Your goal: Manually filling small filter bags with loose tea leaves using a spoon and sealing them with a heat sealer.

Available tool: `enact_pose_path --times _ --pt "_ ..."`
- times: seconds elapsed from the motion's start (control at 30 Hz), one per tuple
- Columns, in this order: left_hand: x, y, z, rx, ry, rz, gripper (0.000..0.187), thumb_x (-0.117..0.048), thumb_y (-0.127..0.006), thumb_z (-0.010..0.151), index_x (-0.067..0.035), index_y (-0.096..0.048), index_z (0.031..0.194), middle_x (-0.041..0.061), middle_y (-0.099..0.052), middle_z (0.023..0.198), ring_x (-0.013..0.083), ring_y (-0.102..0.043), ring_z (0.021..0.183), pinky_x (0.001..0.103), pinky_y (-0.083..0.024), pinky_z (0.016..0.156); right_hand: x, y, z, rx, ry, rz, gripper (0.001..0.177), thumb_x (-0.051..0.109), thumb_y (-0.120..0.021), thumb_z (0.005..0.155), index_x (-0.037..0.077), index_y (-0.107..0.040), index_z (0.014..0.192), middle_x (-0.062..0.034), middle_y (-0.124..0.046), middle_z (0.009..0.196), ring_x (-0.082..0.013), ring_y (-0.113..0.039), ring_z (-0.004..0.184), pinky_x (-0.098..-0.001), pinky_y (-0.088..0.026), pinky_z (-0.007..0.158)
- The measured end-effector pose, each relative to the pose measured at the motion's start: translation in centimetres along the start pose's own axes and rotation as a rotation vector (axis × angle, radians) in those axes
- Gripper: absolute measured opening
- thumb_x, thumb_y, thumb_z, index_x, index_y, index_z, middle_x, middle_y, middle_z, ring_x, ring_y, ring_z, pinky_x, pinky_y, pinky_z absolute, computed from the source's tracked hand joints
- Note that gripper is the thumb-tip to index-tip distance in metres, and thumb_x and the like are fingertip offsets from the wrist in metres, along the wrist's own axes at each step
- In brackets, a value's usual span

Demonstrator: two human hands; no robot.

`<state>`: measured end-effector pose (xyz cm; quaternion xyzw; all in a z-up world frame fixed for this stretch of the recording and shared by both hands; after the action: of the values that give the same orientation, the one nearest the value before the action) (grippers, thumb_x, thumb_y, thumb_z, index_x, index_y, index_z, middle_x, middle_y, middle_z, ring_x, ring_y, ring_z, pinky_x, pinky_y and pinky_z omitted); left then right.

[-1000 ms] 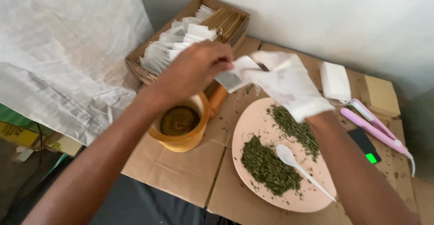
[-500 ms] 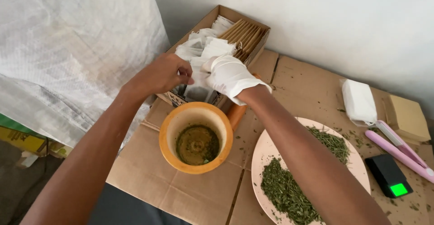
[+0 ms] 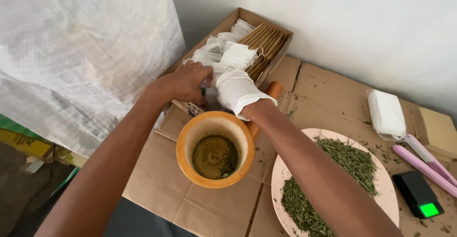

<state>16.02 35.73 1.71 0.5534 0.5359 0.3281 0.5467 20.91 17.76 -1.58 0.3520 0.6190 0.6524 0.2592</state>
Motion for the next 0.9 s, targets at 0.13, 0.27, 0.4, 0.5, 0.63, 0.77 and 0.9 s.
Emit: enact_pose_path --times 0.13,0.27,0.4,0.5,0.63,0.77,0.9 --pt "-0.6 0.6 -0.1 0.102 0.059 -0.028 0.079 -0.052 -0.09 0.072 -0.017 -0.054 0.133 0.013 -0.061 0.13 0.0372 -0.048 0.138 0.055 -0.037 0.12 -0.5 -1.5 0.6 -0.005 -0.002 -0.009 0.039 0.035 -0.062 0.1 0.015 -0.08 0.128 -0.0176 -0.078 0.128 -0.0416 -0.068 0.131 -0.0584 -0.052 0.108" --pt "-0.2 -0.9 0.8 0.069 0.099 0.031 0.073 -0.045 -0.087 0.075 -0.016 -0.043 0.126 0.016 -0.058 0.13 0.039 -0.047 0.136 0.055 -0.037 0.117 -0.3 -3.2 1.3 -0.004 0.001 -0.028 0.04 0.034 -0.059 0.102 0.014 -0.079 0.13 -0.0182 -0.077 0.13 -0.0427 -0.065 0.134 -0.0604 -0.05 0.108" --pt "0.3 -1.7 2.3 0.065 0.12 0.121 0.089 -0.055 -0.09 0.068 -0.018 -0.036 0.128 0.019 -0.055 0.133 0.0424 -0.045 0.137 0.059 -0.036 0.116 -2.1 -4.0 2.1 -0.014 -0.015 -0.041 0.04 0.034 -0.058 0.103 0.013 -0.078 0.131 -0.0185 -0.076 0.132 -0.0434 -0.064 0.135 -0.0617 -0.048 0.109" --pt "-1.1 -0.9 1.1 0.068 0.135 0.151 0.077 -0.035 -0.084 0.073 -0.012 -0.039 0.132 0.023 -0.057 0.135 0.046 -0.046 0.139 0.06 -0.036 0.119 -3.2 -5.1 2.8 -0.007 -0.009 -0.05 0.041 0.033 -0.056 0.105 0.012 -0.077 0.132 -0.0189 -0.075 0.134 -0.0441 -0.062 0.137 -0.063 -0.047 0.109" --pt "-0.8 -1.4 1.9 0.058 0.175 0.228 0.074 -0.031 -0.079 0.076 -0.011 -0.039 0.135 0.025 -0.057 0.137 0.0464 -0.047 0.14 0.061 -0.035 0.12 -3.8 -6.1 4.6 -0.014 -0.006 -0.065 0.042 0.033 -0.053 0.107 0.011 -0.076 0.134 -0.0195 -0.074 0.136 -0.0452 -0.06 0.14 -0.0649 -0.044 0.109" --pt "2.0 -3.8 4.5 0.05 0.217 0.29 0.074 -0.032 -0.077 0.075 -0.011 -0.037 0.133 0.024 -0.057 0.134 0.046 -0.046 0.138 0.06 -0.036 0.119 -3.8 -8.0 5.8 -0.008 -0.013 -0.08 0.043 0.032 -0.051 0.109 0.01 -0.075 0.136 -0.0201 -0.073 0.139 -0.0463 -0.058 0.142 -0.0669 -0.042 0.11" --pt "1.2 -4.5 4.3 -0.027 0.245 0.308 0.062 -0.028 -0.07 0.083 -0.011 -0.039 0.133 0.024 -0.059 0.128 0.0458 -0.049 0.133 0.058 -0.036 0.116 -2.5 -10.3 6.9 -0.011 -0.021 -0.095 0.044 0.031 -0.049 0.11 0.009 -0.075 0.138 -0.0205 -0.072 0.141 -0.0471 -0.056 0.144 -0.0682 -0.04 0.11"
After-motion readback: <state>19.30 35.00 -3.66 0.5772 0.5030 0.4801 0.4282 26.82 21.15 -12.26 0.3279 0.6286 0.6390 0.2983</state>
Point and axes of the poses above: each hand's wrist, its own z-axis towards the middle knuckle, its own y-axis out of the back of the hand, x = y × z, the point moved 1 cm from there along z, towards the middle knuckle
